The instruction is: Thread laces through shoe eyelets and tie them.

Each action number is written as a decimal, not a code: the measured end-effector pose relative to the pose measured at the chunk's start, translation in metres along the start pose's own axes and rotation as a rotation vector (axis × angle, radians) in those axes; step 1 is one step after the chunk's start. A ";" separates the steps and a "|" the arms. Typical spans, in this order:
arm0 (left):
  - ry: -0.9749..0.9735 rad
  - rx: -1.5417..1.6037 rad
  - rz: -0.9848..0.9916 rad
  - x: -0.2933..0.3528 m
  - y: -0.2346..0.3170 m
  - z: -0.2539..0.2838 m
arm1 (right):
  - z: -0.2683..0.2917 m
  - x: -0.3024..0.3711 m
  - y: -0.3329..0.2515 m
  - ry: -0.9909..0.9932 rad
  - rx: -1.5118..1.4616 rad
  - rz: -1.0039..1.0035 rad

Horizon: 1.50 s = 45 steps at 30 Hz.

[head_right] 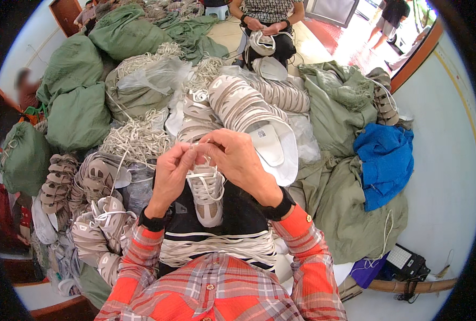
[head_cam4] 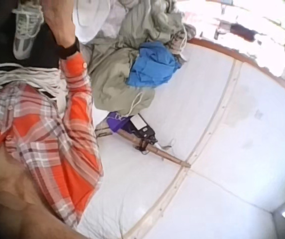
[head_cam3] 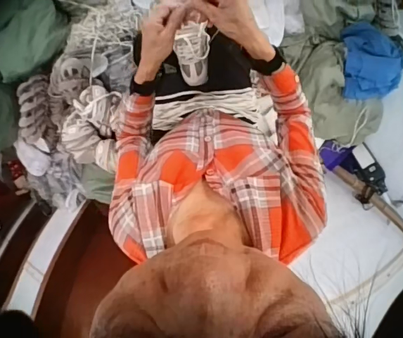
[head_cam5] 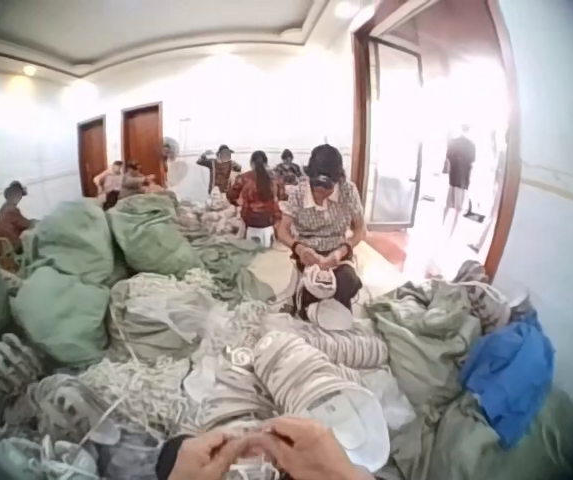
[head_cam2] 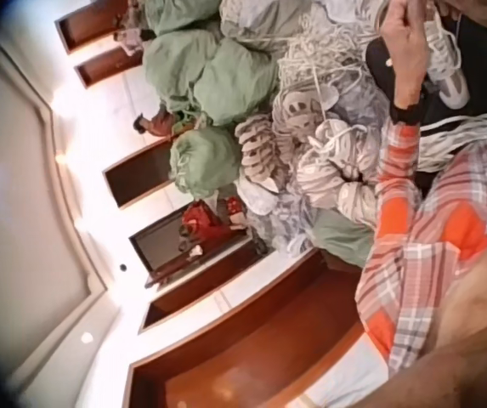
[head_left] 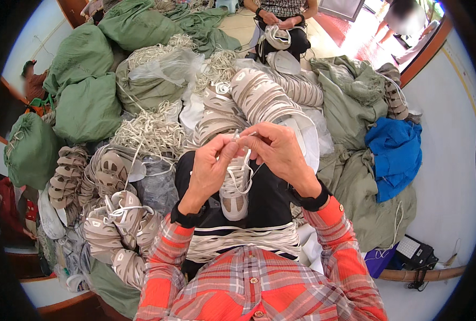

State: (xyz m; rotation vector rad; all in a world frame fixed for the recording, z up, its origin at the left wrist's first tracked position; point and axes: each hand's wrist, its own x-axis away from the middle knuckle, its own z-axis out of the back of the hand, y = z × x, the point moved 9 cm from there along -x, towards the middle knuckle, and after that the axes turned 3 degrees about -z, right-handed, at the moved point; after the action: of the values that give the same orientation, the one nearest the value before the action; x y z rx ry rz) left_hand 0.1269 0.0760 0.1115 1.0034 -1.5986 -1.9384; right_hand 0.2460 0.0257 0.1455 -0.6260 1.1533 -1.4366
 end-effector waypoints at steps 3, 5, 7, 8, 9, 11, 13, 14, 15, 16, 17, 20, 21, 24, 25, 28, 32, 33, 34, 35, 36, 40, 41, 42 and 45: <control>-0.321 -0.061 -0.058 0.013 0.013 -0.005 | -0.007 0.010 -0.009 -0.344 -0.054 -0.159; -0.489 0.427 0.039 0.020 -0.005 0.017 | -0.012 0.037 -0.014 -0.775 -0.260 -0.303; 0.038 0.172 0.199 -0.017 -0.061 0.068 | 0.028 0.022 0.039 -0.434 -0.380 -0.357; -0.088 -0.096 0.251 -0.025 -0.098 0.072 | 0.061 0.006 0.058 -0.159 0.023 -0.185; -0.222 -0.357 0.295 -0.033 -0.133 0.073 | 0.096 0.002 0.067 0.135 0.428 -0.006; -0.513 -0.679 0.378 -0.044 -0.165 0.053 | 0.131 0.008 0.148 0.212 0.655 -0.094; -0.696 -0.589 0.460 -0.052 -0.198 0.039 | 0.158 0.026 0.233 0.186 0.582 -0.241; -0.696 -0.447 0.425 -0.053 -0.203 0.030 | 0.164 0.042 0.282 0.163 0.505 -0.398; -0.706 -0.296 0.373 -0.061 -0.201 0.013 | 0.172 0.061 0.329 0.176 0.322 -0.523; -0.698 -0.289 0.525 -0.062 -0.209 0.009 | 0.175 0.078 0.363 0.183 0.128 -0.641; -0.607 -0.272 0.587 -0.055 -0.216 0.028 | 0.140 0.069 0.360 0.104 -0.130 -0.632; -0.469 -0.385 0.504 -0.048 -0.200 0.042 | 0.075 0.056 0.339 0.071 -0.507 -0.698; -0.472 -0.388 0.497 -0.043 -0.197 0.037 | 0.066 0.058 0.338 0.104 -0.630 -0.774; -0.265 -0.677 0.465 -0.037 -0.154 0.057 | 0.080 0.027 0.272 0.155 -0.275 -0.656; -0.270 -0.674 0.456 -0.038 -0.142 0.052 | 0.088 0.019 0.270 0.165 -0.270 -0.653; -0.257 -0.549 0.672 -0.025 -0.135 0.062 | 0.100 -0.014 0.223 0.189 0.181 -0.345; 0.105 0.643 0.810 0.012 -0.113 0.031 | 0.081 -0.007 0.181 0.378 0.789 -0.211; -0.006 0.819 0.806 0.023 -0.128 0.025 | 0.076 -0.010 0.169 0.373 0.781 -0.199; 0.020 0.905 0.791 0.021 -0.117 0.001 | 0.071 -0.008 0.152 0.358 0.781 -0.138; 0.046 0.992 0.776 0.015 -0.107 -0.034 | 0.070 -0.006 0.136 0.344 0.782 -0.078; 0.083 1.103 0.687 0.003 -0.102 -0.051 | 0.075 -0.005 0.125 0.292 0.757 -0.105; 0.309 1.222 0.248 -0.064 -0.071 -0.107 | 0.099 0.007 0.082 0.143 0.496 -0.093; 0.370 1.181 0.160 -0.073 -0.084 -0.108 | 0.101 0.011 0.104 0.074 0.344 -0.148; 0.370 1.186 0.153 -0.066 -0.097 -0.107 | 0.105 0.018 0.135 0.014 0.196 -0.209; -0.196 0.286 0.179 -0.034 -0.091 -0.130 | 0.118 0.089 0.221 -0.004 -0.054 -0.638</control>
State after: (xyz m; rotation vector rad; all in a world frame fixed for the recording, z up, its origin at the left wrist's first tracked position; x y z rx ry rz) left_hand 0.2570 0.0380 0.0229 0.7589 -2.0449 -1.7660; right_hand 0.4234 -0.0684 -0.0286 -1.1000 1.0339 -1.9348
